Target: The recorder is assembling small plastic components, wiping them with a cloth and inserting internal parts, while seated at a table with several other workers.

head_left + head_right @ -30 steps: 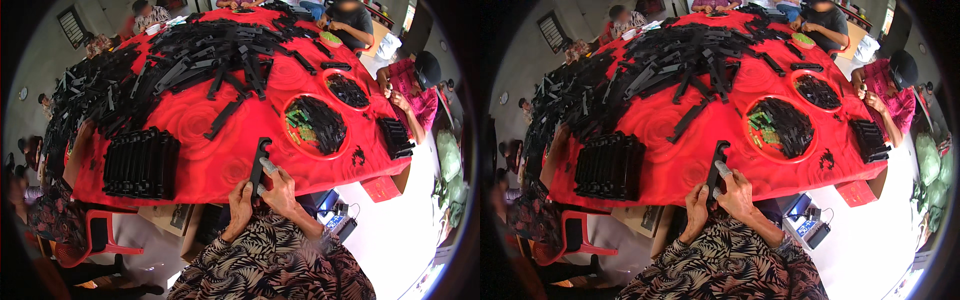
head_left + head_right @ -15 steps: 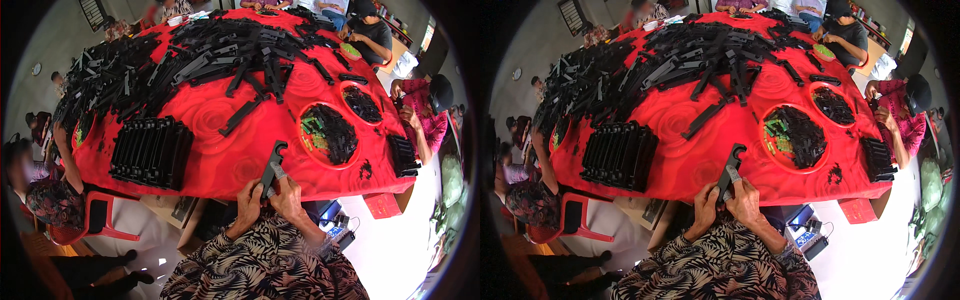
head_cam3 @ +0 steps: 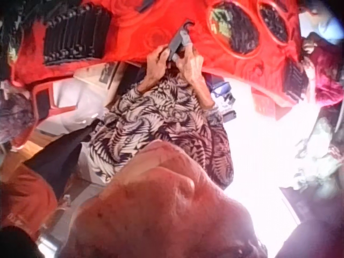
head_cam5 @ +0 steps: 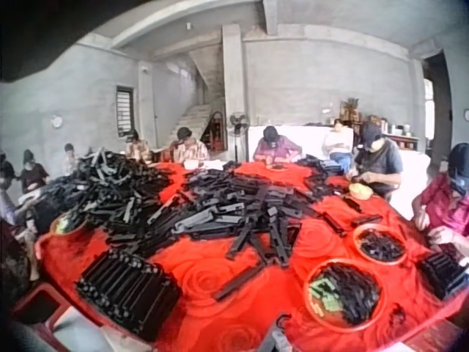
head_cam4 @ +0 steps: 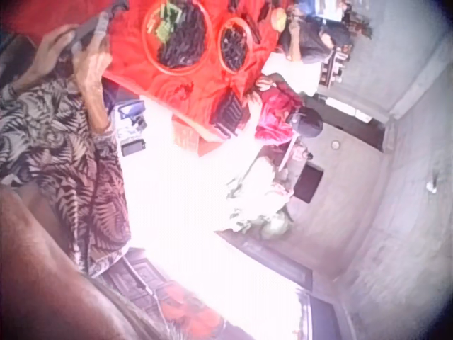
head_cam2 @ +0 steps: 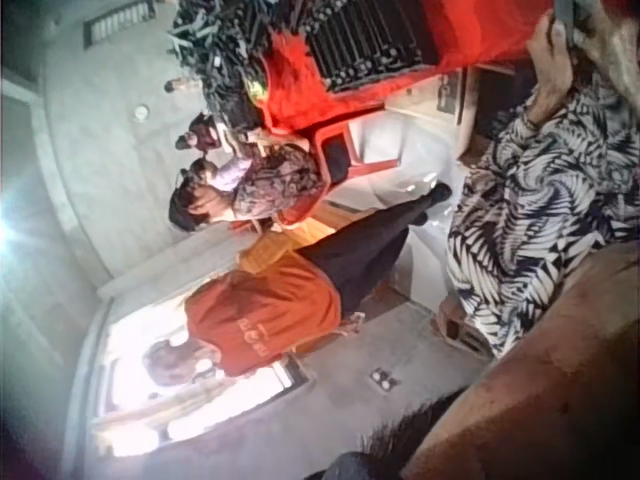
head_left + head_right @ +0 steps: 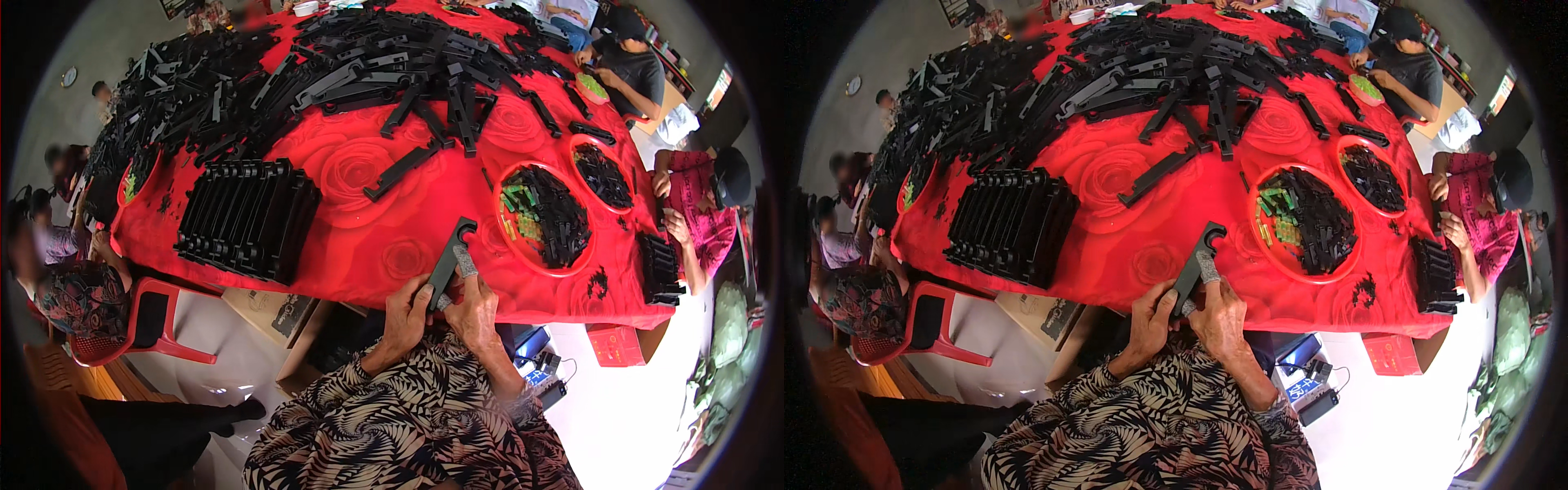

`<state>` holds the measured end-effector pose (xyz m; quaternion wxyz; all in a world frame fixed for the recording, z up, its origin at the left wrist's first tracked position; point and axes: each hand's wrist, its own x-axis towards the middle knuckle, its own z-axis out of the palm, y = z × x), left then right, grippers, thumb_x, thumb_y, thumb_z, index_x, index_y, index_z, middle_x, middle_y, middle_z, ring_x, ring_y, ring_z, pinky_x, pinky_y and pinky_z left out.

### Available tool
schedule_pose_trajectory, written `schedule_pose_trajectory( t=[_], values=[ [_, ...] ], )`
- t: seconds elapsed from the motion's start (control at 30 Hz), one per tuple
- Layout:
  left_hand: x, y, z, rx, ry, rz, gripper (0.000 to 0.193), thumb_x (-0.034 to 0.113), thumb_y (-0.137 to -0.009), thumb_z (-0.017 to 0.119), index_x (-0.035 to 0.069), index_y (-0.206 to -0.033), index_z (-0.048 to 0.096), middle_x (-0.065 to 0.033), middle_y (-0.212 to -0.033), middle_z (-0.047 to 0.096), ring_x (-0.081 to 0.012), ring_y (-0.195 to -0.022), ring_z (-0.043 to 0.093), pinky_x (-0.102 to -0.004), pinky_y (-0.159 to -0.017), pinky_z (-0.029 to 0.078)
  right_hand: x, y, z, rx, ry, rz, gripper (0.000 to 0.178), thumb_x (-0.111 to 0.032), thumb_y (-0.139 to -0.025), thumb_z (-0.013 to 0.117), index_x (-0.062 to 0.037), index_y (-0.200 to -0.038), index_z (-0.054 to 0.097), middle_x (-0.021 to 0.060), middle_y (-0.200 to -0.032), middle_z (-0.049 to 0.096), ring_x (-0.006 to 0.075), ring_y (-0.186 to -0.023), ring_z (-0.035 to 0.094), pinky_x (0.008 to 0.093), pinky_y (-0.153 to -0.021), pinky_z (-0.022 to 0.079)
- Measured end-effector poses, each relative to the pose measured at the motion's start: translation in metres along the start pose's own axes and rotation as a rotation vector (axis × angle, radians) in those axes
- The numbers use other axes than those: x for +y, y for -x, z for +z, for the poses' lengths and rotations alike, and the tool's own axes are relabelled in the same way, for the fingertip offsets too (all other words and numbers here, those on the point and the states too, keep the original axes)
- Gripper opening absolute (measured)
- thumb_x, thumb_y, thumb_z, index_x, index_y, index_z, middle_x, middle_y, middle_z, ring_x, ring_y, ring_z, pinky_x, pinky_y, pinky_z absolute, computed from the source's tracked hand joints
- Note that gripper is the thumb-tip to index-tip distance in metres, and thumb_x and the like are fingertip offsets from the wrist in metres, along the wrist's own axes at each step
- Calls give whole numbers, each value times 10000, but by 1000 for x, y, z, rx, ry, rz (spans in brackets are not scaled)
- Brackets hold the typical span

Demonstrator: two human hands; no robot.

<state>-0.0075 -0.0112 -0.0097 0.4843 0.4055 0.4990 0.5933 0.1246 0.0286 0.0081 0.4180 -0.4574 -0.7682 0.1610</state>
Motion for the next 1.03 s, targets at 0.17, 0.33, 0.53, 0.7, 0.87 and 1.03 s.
schedule_pose_trajectory(
  t=[0.17, 0.33, 0.53, 0.7, 0.87, 1.03],
  values=[
    [0, -2, -3, -59, -23, -23, 312, 185, -1027, 505, -39, -1220, 605, -18, -795, 610, -69, -570, 512, -231, -496, 427, 18, -9, 0, 3, -42, -81, 716, -49, -665, 776, 2, -1335, 529, 146, -851, 657, 291, -697, 671, 385, -604, 548],
    [0, 0, -6, -37, 29, -69, 300, 168, -1024, 503, -41, -1210, 612, -11, -773, 597, -70, -563, 509, -231, -492, 421, 14, -10, 2, -50, -58, -88, 668, -69, -674, 794, -16, -1301, 568, 135, -845, 655, 266, -678, 668, 368, -589, 542],
    [1, -6, -3, -58, 17, -84, 283, 144, -1008, 503, -34, -1200, 612, -9, -690, 565, -67, -528, 513, -242, -476, 412, 12, -13, -3, -53, -40, -99, 660, -38, -689, 779, -37, -1313, 562, 155, -857, 647, 288, -679, 660, 378, -608, 542],
    [0, -3, -4, -56, -33, -36, 292, 143, -1014, 505, -31, -1237, 579, -15, -703, 569, -63, -521, 502, -233, -476, 410, 5, -13, -6, -95, -65, -88, 643, -39, -736, 769, -26, -1335, 535, 175, -923, 658, 328, -784, 666, 404, -696, 540],
    [2, 1, -5, -14, -41, 28, 266, 130, -978, 549, -48, -1172, 576, -103, -626, 540, -134, -535, 503, -326, -489, 406, 8, -9, -8, -168, -115, -28, 645, -43, -763, 762, 9, -1354, 508, 210, -1040, 673, 318, -844, 676, 403, -768, 541],
    [2, -2, -14, -42, 137, -127, 376, 241, -967, 584, 5, -1256, 536, -100, -691, 618, -159, -534, 564, -334, -499, 445, -3, -6, -18, -184, -153, 55, 717, -109, -791, 791, 3, -1416, 459, 206, -1219, 640, 302, -1026, 656, 382, -876, 533]
  ],
)
